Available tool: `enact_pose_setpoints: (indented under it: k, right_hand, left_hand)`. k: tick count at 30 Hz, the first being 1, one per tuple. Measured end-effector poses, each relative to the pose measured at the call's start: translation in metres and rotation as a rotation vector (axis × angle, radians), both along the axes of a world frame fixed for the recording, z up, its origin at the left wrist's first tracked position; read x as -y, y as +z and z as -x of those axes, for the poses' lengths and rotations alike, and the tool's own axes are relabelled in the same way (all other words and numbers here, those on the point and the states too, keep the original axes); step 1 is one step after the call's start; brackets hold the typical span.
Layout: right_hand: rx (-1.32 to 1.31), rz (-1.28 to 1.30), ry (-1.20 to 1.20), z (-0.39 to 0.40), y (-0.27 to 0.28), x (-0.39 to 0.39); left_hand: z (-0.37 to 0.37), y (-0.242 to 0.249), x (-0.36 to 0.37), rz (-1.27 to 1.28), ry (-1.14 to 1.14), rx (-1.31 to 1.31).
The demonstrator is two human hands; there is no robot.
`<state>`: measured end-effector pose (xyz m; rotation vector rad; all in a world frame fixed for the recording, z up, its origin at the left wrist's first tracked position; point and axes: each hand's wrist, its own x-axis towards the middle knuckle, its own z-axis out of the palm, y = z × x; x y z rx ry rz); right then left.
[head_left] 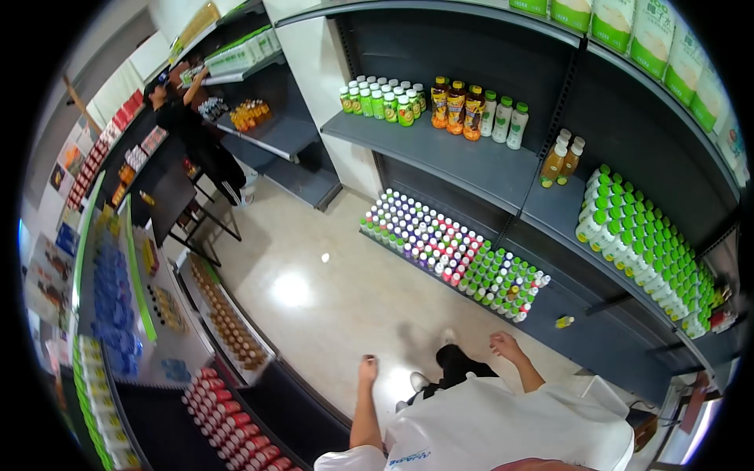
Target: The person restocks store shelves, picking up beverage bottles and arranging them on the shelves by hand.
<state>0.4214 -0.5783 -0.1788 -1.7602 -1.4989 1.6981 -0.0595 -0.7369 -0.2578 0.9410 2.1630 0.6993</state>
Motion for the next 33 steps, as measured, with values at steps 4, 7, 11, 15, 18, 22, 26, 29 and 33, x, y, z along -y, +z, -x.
enact_pose_setpoints:
  k: [4,7,11,15,18,22,26,29,33]
  right_hand:
    - [-0.099,-0.100,-0.074,0.024,-0.004,-0.044]
    - [-0.146,-0.272,-0.070,0.028,-0.006,-0.088]
    - [-0.195,-0.484,-0.131,0.064,0.080,-0.180]
    - [-0.296,-0.685,-0.223,0.095,0.129,-0.280]
    - [-0.416,-0.696,-0.233,0.107,0.216,-0.326]
    - [-0.483,-0.619,-0.310,0.104,0.237,-0.390]
    - [-0.467,-0.689,-0.419,0.125,0.250,-0.458]
    - [-0.257,-0.840,-0.455,0.141,0.255,-0.525]
    - [-0.083,-0.959,-0.567,0.179,0.272,-0.586]
  left_hand:
    - [-0.032,0.044,-0.109,0.174,-0.387,0.155]
    - [-0.036,0.065,-0.153,0.179,-0.448,0.185]
    - [0.022,0.008,-0.162,0.270,-0.317,0.318]
    - [0.079,0.013,-0.185,0.658,-0.114,0.212]
    - [0.096,0.036,-0.222,0.859,0.061,0.273]
    - [0.102,0.049,-0.293,0.715,-0.067,0.285]
    - [0.109,0.082,-0.397,0.768,-0.304,0.455]
    - [0.107,0.128,-0.489,0.748,-0.598,0.486]
    - [0.110,0.218,-0.587,0.229,-0.818,0.521]
